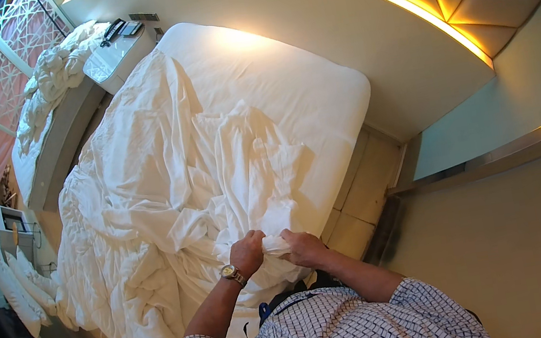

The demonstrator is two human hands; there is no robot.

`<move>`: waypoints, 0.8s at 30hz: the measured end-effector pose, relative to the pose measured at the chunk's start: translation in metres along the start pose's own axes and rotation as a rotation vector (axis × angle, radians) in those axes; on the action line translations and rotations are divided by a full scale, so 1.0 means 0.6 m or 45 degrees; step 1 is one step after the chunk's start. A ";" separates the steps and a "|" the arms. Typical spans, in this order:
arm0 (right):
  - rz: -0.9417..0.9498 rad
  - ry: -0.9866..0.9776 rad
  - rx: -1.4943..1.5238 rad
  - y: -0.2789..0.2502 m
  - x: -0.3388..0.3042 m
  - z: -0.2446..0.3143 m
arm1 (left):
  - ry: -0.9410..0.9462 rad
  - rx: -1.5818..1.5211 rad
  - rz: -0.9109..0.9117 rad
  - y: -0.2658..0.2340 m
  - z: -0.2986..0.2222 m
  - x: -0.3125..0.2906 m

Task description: The person spreads a white duvet over a mattress, repeatedly lifting, shaking, and smoothing the fabric to cover the surface. The duvet is adjusted multiple times to align edges and remove wrinkles, but the final state is not shown.

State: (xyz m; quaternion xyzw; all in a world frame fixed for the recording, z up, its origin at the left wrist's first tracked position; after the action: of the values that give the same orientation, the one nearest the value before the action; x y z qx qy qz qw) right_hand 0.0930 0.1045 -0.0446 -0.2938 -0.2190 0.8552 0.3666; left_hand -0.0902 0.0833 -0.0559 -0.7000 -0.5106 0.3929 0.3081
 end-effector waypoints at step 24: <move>-0.035 -0.022 0.048 0.022 0.034 -0.034 | -0.011 0.107 -0.108 0.002 -0.006 0.010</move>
State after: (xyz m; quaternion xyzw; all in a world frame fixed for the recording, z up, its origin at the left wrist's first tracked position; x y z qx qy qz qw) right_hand 0.0885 0.1151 -0.0743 -0.2763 -0.2100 0.8566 0.3818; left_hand -0.0856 0.0888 -0.0567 -0.6626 -0.5242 0.4034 0.3514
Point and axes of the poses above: each hand's wrist, its own x-axis towards the middle knuckle, its own y-axis out of the palm, z = x × y, the point moved 4 cm from there along x, towards the middle knuckle, and after that the axes turned 1 degree about x, right-handed, at the moved point
